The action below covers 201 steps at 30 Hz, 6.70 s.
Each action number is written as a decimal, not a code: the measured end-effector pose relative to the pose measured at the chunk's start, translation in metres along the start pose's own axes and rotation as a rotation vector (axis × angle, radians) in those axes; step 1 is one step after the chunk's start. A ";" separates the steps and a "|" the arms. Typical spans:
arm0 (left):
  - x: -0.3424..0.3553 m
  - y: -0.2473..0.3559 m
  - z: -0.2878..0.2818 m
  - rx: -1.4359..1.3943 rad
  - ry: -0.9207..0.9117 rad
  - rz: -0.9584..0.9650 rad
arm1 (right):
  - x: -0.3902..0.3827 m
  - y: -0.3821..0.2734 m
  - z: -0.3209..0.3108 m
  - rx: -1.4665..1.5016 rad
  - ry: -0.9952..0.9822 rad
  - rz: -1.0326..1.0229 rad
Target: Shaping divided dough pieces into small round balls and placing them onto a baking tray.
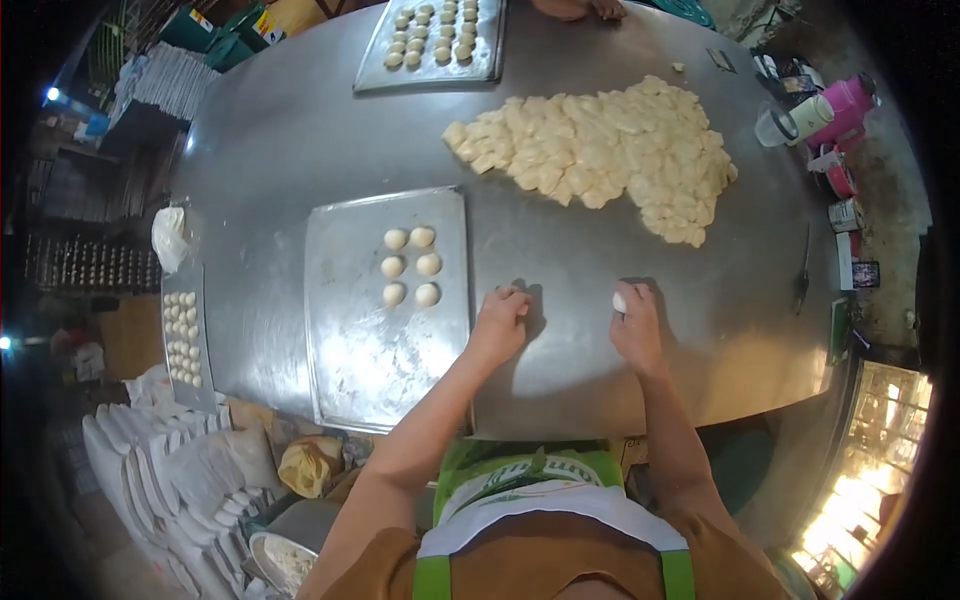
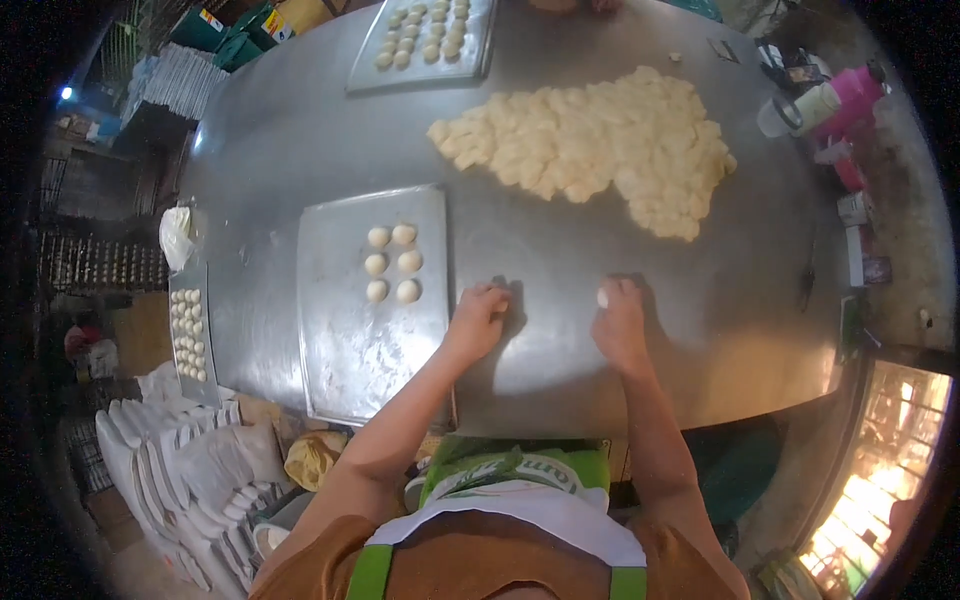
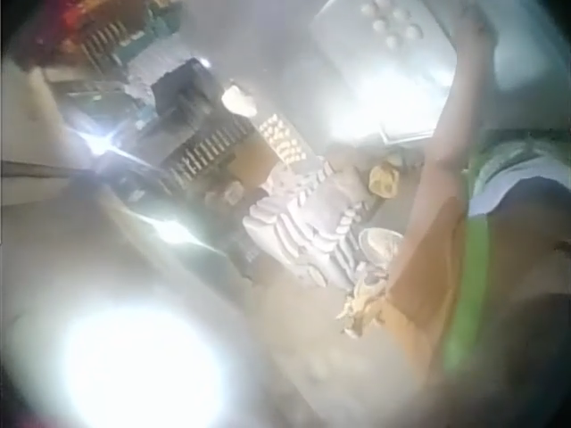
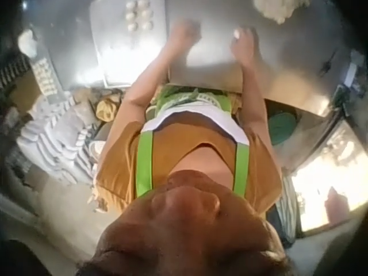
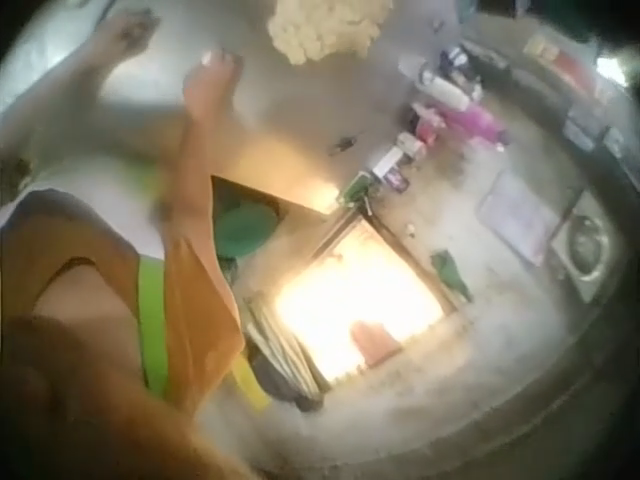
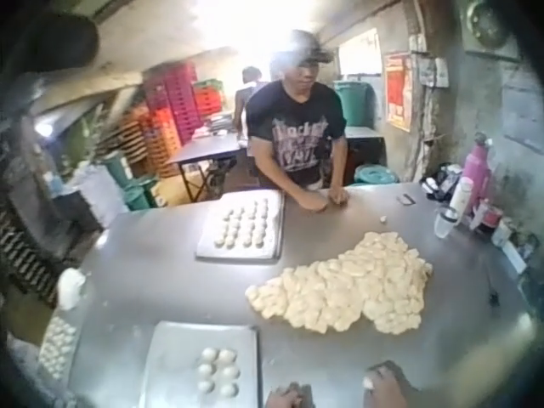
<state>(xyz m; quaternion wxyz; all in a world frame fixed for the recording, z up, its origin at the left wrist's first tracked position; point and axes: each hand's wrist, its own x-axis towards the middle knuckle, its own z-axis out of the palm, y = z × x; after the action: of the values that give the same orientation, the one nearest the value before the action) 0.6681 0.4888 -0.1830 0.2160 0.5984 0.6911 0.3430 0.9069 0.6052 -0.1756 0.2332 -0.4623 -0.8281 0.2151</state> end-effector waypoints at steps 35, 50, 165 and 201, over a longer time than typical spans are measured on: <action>0.198 0.041 0.030 0.264 0.217 0.257 | 0.169 0.013 -0.068 0.402 0.286 -0.091; -0.017 0.042 0.015 0.119 -0.054 0.135 | -0.200 0.063 -0.048 -0.329 0.037 0.179; 0.043 0.074 0.009 -0.048 0.141 0.081 | 0.096 0.079 -0.060 -0.221 0.426 -0.045; -0.025 0.006 0.059 0.208 -0.226 0.329 | -0.102 0.061 -0.013 -0.227 -0.069 -0.032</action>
<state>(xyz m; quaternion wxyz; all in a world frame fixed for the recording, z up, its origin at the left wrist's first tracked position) 0.7189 0.4772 -0.2209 0.1704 0.7566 0.5874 0.2313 1.0023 0.5478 -0.2193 0.1543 -0.4648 -0.8618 0.1319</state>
